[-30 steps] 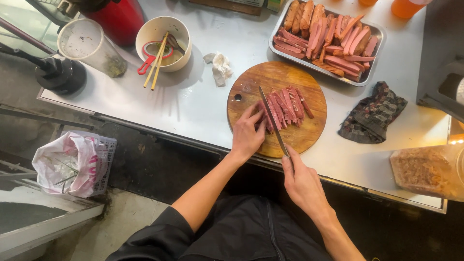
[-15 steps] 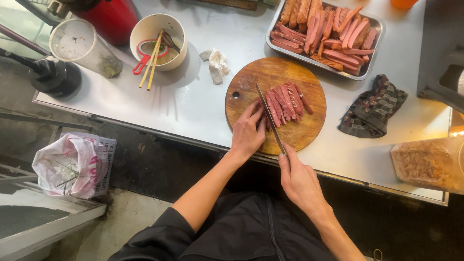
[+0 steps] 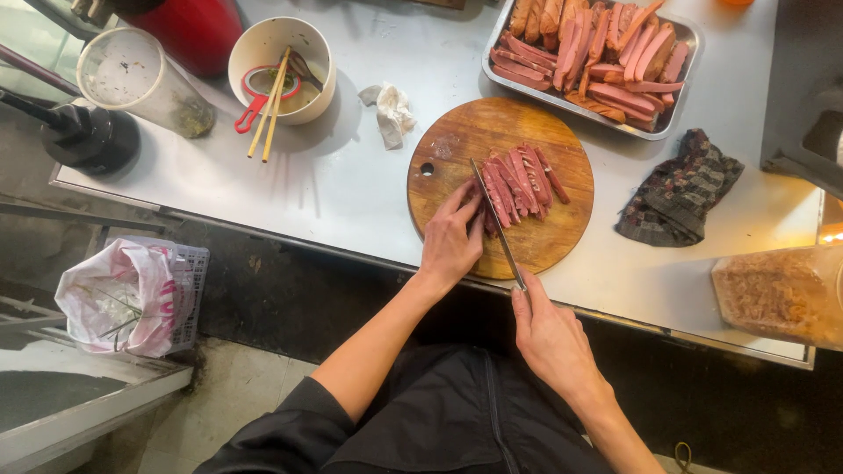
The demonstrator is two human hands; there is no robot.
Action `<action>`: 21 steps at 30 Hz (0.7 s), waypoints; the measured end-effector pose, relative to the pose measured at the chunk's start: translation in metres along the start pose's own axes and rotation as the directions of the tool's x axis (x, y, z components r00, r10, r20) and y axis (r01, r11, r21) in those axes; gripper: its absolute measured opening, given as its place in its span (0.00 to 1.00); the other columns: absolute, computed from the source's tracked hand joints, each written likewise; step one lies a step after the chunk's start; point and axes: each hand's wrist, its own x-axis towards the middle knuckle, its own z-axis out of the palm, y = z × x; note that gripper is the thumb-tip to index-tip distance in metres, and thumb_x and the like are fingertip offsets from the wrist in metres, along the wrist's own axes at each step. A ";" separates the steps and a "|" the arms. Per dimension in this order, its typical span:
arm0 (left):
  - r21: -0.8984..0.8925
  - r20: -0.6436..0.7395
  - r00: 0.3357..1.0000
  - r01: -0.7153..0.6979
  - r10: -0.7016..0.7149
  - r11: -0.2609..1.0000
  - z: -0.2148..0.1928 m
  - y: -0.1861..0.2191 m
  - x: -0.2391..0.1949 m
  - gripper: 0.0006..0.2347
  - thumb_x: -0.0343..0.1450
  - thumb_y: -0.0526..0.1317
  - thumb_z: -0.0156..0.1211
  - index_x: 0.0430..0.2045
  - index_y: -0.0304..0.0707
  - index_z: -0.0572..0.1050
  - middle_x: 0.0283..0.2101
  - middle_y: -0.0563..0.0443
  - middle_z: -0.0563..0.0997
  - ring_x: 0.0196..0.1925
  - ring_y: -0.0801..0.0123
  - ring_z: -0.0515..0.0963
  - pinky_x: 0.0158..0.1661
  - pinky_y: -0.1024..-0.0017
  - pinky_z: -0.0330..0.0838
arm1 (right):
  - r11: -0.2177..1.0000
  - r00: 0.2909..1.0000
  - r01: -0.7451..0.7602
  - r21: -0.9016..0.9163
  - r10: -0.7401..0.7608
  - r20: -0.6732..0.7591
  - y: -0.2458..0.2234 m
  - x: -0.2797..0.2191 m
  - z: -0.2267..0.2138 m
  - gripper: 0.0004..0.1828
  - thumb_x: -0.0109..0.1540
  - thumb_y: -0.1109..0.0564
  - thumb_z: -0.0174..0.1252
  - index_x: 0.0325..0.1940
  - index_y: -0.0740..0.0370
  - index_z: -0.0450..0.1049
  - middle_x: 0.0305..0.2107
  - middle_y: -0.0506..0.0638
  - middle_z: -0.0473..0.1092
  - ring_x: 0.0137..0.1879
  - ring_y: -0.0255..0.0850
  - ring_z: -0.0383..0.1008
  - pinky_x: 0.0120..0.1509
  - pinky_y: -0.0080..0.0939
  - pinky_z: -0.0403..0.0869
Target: The person slices a piece of cooked meat into thin strips on a wooden cutting board using a knife. The sliced meat is then transferred to a metal tray containing other sliced meat.
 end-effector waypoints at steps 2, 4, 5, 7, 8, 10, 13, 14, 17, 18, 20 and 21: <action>0.005 0.004 1.000 0.002 -0.002 1.000 -0.001 0.001 0.001 0.14 0.73 0.34 0.57 0.54 0.31 0.76 0.63 0.40 0.75 0.63 0.50 0.77 0.64 0.60 0.70 | 1.000 1.000 -0.016 0.005 0.015 0.020 -0.008 -0.003 -0.007 0.30 0.69 0.38 0.34 0.76 0.33 0.54 0.47 0.68 0.75 0.56 0.75 0.69 0.59 0.65 0.67; 0.010 0.007 1.000 0.007 -0.007 1.000 -0.001 0.003 0.001 0.15 0.74 0.34 0.57 0.54 0.30 0.76 0.63 0.39 0.74 0.64 0.49 0.77 0.64 0.59 0.70 | 0.999 0.999 -0.032 0.009 0.032 0.041 -0.011 -0.003 -0.011 0.30 0.69 0.38 0.33 0.76 0.33 0.53 0.47 0.66 0.76 0.56 0.74 0.70 0.59 0.64 0.67; -0.008 0.009 1.000 0.009 -0.009 1.000 -0.002 0.004 0.001 0.15 0.73 0.33 0.57 0.55 0.30 0.76 0.64 0.39 0.74 0.65 0.50 0.76 0.65 0.59 0.69 | 1.000 0.999 -0.024 0.009 0.023 0.047 -0.010 -0.001 -0.012 0.29 0.69 0.38 0.33 0.76 0.35 0.54 0.47 0.67 0.76 0.56 0.75 0.69 0.60 0.63 0.67; -0.023 0.010 1.000 0.020 -0.019 1.000 -0.004 0.004 0.002 0.15 0.73 0.32 0.57 0.55 0.29 0.76 0.64 0.39 0.74 0.66 0.50 0.75 0.67 0.58 0.67 | 1.000 0.998 -0.014 0.004 0.014 0.061 -0.011 0.001 -0.014 0.29 0.69 0.39 0.33 0.76 0.37 0.54 0.46 0.67 0.76 0.57 0.75 0.68 0.60 0.61 0.66; -0.031 0.010 1.000 0.030 -0.029 0.999 -0.003 0.004 0.001 0.15 0.73 0.32 0.57 0.55 0.29 0.75 0.65 0.39 0.74 0.67 0.51 0.74 0.67 0.59 0.67 | 1.000 0.998 -0.012 0.013 0.011 0.064 -0.012 0.001 -0.015 0.29 0.69 0.39 0.33 0.76 0.37 0.54 0.45 0.66 0.77 0.56 0.74 0.69 0.60 0.59 0.67; -0.038 0.010 0.999 0.045 -0.045 0.998 -0.003 0.004 0.001 0.15 0.73 0.32 0.58 0.56 0.29 0.75 0.66 0.40 0.73 0.68 0.52 0.74 0.68 0.60 0.67 | 1.000 0.997 -0.012 0.018 0.010 0.072 -0.012 0.002 -0.015 0.29 0.69 0.39 0.33 0.76 0.38 0.55 0.44 0.66 0.78 0.55 0.73 0.70 0.59 0.58 0.67; -0.030 0.019 0.997 0.074 -0.074 0.997 -0.002 0.003 0.000 0.16 0.73 0.33 0.57 0.56 0.30 0.75 0.66 0.40 0.73 0.67 0.52 0.74 0.67 0.59 0.67 | 1.000 0.997 0.006 0.023 -0.007 0.075 -0.013 0.005 -0.017 0.29 0.70 0.40 0.35 0.76 0.40 0.55 0.39 0.65 0.79 0.50 0.72 0.72 0.56 0.55 0.67; -0.036 0.024 0.997 0.081 -0.080 0.996 -0.002 0.003 0.001 0.16 0.74 0.33 0.57 0.57 0.32 0.75 0.66 0.41 0.72 0.68 0.53 0.73 0.68 0.60 0.67 | 1.000 0.996 -0.003 0.028 0.000 0.087 -0.015 0.006 -0.019 0.29 0.70 0.41 0.35 0.76 0.39 0.55 0.40 0.66 0.78 0.50 0.72 0.72 0.56 0.54 0.67; -0.033 0.033 0.996 0.086 -0.085 0.996 -0.003 0.003 0.001 0.16 0.74 0.33 0.56 0.58 0.32 0.74 0.68 0.41 0.71 0.69 0.53 0.73 0.68 0.60 0.67 | 0.999 0.994 -0.003 0.039 -0.001 0.111 -0.015 0.011 -0.020 0.28 0.70 0.41 0.35 0.75 0.40 0.56 0.41 0.67 0.78 0.50 0.71 0.73 0.57 0.53 0.68; -0.029 0.039 0.996 0.078 -0.077 0.997 -0.003 0.003 0.002 0.17 0.74 0.32 0.56 0.58 0.31 0.74 0.68 0.41 0.71 0.69 0.53 0.73 0.68 0.59 0.67 | 0.999 0.993 0.003 0.046 -0.008 0.116 -0.014 0.013 -0.020 0.28 0.70 0.41 0.35 0.74 0.42 0.57 0.42 0.66 0.78 0.50 0.69 0.74 0.58 0.51 0.68; -0.026 0.044 0.996 0.083 -0.082 0.996 -0.003 0.003 0.002 0.17 0.74 0.32 0.56 0.59 0.31 0.73 0.68 0.41 0.70 0.69 0.52 0.72 0.68 0.59 0.67 | 0.999 0.991 -0.014 0.050 0.007 0.130 -0.017 0.017 -0.022 0.27 0.70 0.41 0.35 0.74 0.42 0.57 0.39 0.66 0.78 0.47 0.68 0.75 0.57 0.51 0.68; -0.022 0.048 0.995 0.083 -0.082 0.996 -0.003 0.003 0.002 0.18 0.74 0.32 0.55 0.60 0.31 0.72 0.69 0.41 0.69 0.70 0.52 0.72 0.68 0.59 0.67 | 0.998 0.990 -0.029 0.056 0.021 0.140 -0.019 0.019 -0.023 0.27 0.70 0.41 0.35 0.73 0.42 0.58 0.37 0.66 0.78 0.45 0.66 0.75 0.56 0.50 0.68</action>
